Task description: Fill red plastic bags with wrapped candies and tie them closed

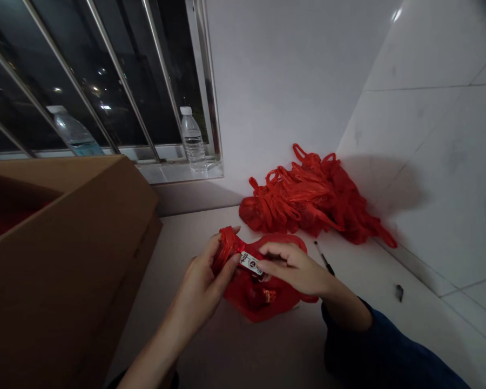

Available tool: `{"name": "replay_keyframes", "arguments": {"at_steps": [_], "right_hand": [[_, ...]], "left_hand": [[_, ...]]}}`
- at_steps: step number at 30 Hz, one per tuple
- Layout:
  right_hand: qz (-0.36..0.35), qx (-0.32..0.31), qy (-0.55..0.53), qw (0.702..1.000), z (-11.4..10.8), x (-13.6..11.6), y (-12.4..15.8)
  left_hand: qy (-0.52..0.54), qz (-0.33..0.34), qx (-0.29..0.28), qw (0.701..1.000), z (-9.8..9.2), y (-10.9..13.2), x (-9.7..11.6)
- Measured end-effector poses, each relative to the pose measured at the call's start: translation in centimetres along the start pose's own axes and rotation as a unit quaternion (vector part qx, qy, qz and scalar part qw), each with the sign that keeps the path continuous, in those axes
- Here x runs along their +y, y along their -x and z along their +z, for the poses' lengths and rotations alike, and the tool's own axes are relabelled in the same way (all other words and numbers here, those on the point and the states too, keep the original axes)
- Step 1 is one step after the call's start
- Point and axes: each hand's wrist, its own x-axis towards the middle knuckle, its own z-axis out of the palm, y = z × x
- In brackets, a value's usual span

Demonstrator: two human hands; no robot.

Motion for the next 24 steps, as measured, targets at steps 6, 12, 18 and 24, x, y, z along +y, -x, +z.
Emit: {"name": "replay_keyframes", "arguments": {"at_steps": [6,12,18,24], "right_hand": [[0.001,-0.001,-0.123,0.992,0.4,-0.2,-0.1],[-0.039,0.059,-0.13,0.989,1.1,-0.1,-0.3],[-0.019,0.045,-0.118,0.992,0.6,0.4,-0.3],[-0.008,0.063,-0.037,0.997,-0.2,-0.1,-0.2]], "left_hand": [[0.028,-0.006,0.003,1.0,0.0,0.1,0.5],[-0.01,0.017,-0.04,0.999,0.2,0.1,0.1],[0.0,0.021,-0.021,1.0,0.0,0.0,-0.2],[-0.006,0.018,-0.012,1.0,-0.1,-0.1,-0.1]]}}
